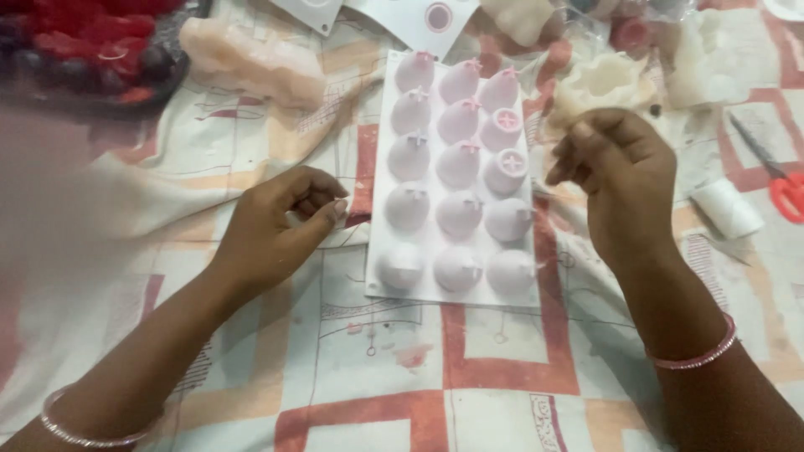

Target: The person is seen threading a wick through the bottom of a silicone candle mold.

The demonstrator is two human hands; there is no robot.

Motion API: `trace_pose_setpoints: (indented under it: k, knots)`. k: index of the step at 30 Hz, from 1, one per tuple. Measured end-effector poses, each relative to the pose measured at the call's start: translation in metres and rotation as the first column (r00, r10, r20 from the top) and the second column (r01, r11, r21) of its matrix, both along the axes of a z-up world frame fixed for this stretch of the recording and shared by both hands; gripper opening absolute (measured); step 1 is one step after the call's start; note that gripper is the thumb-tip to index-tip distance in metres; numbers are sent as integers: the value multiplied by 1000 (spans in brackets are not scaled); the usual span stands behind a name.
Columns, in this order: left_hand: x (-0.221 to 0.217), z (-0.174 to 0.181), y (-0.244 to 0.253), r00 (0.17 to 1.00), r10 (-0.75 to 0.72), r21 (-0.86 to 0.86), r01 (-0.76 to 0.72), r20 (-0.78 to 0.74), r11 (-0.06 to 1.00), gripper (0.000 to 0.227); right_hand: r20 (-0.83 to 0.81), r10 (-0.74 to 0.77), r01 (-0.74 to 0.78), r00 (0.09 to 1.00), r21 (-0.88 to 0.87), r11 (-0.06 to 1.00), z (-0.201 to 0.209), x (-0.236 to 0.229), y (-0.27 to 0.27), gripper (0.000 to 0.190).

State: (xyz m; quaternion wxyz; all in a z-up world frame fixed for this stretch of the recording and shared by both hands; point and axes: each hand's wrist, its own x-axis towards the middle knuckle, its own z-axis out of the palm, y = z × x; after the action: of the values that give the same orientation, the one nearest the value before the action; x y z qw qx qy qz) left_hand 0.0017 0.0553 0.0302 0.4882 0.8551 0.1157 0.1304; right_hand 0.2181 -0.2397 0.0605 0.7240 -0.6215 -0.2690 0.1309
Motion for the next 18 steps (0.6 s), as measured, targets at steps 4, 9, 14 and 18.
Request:
trace_pose_setpoints:
  k: [4, 9, 14, 18]
  knots:
    - [1, -13, -9, 1000, 12, -41, -12, 3, 999, 23, 127, -184, 179, 975, 55, 982, 10, 64, -45, 5]
    - [6, -24, -12, 976, 170, -42, -177, -139, 983, 25, 449, -422, 557, 788, -224, 800, -3, 127, -103, 12]
    - [8, -24, -12, 957, 210, -115, -237, -202, 965, 16, 452, -184, 462, 873, -643, 610, 14, 94, -89, 19]
    - [4, -30, -10, 965, 227, -158, -246, -134, 956, 15, 421, 7, 380, 907, -827, 413, 12, 92, -87, 23]
